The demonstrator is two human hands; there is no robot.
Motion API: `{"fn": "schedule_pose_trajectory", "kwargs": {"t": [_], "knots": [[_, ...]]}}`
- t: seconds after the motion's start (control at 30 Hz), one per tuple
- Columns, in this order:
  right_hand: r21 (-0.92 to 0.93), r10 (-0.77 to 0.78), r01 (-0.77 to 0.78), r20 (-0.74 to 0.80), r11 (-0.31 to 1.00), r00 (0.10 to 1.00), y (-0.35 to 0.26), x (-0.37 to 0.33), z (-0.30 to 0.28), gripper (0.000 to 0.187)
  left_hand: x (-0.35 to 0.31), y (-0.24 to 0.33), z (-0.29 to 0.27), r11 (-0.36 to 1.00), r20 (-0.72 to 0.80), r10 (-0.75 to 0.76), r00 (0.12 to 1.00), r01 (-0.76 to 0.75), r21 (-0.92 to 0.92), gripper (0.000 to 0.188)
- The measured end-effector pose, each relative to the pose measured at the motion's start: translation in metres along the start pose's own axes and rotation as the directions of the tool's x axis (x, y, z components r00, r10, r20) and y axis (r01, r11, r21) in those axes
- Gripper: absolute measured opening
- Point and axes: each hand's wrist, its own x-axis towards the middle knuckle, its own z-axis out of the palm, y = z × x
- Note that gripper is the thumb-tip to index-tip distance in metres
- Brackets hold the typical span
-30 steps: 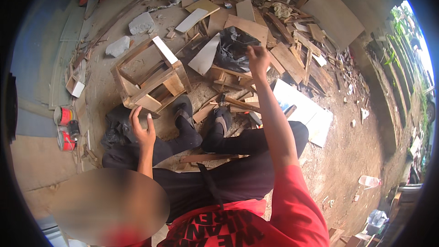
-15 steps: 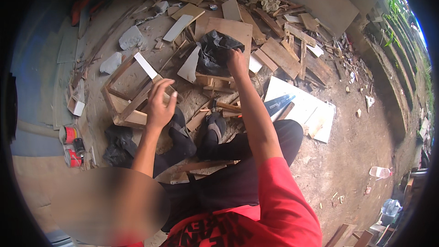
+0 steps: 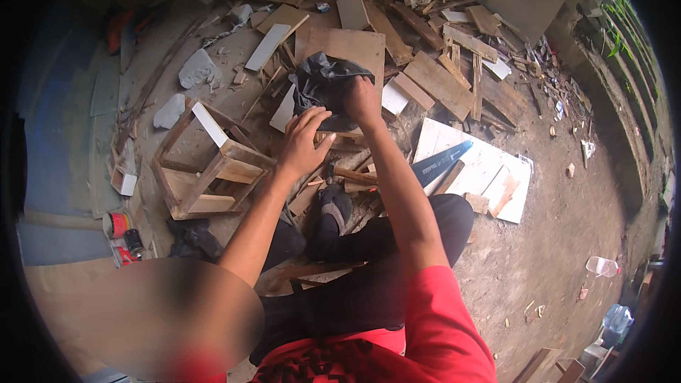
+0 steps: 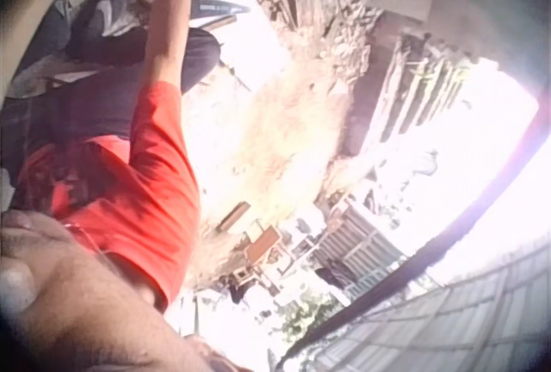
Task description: The person sits on the floor and uses a hammer to drive nails into a small wooden frame. They repeatedly pick up nails, position them, and hammer them into the joints of the frame. The person also adjusts the frame and handles small wooden pieces during the process.
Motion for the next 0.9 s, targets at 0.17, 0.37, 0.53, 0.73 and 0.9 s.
{"fn": "schedule_pose_trajectory", "kwargs": {"t": [0.17, 0.37, 0.53, 0.73, 0.9], "knots": [[0.211, 0.123, -0.190, 0.294, 0.959, 0.948, -0.040, -0.020, -0.069, 0.024, -0.027, -0.004, -0.005, 0.812, -0.180, -0.378, 0.908, 0.231, -0.536, 0.021], [0.476, 0.176, -0.562, 0.637, 0.677, 0.751, -0.110, -0.053, -0.138, 0.031, -0.036, 0.036, -0.036, 0.184, 0.101, -0.672, 0.733, 0.298, -0.937, 0.026], [0.494, 0.080, -0.569, 0.705, 0.657, 0.705, -0.150, -0.078, -0.132, 0.030, -0.059, 0.044, -0.059, 0.128, 0.066, -0.612, 0.788, 0.181, -0.975, 0.025], [0.409, 0.269, -0.582, 0.604, 0.703, 0.750, -0.131, -0.072, -0.081, 0.035, -0.134, 0.020, -0.073, 0.270, -0.011, -0.676, 0.737, 0.235, -0.934, 0.022], [0.385, 0.381, -0.491, 0.328, 0.781, 0.864, -0.038, -0.012, -0.034, 0.035, -0.209, -0.003, -0.093, 0.211, -0.019, -0.774, 0.633, 0.229, -0.950, 0.024]]}}
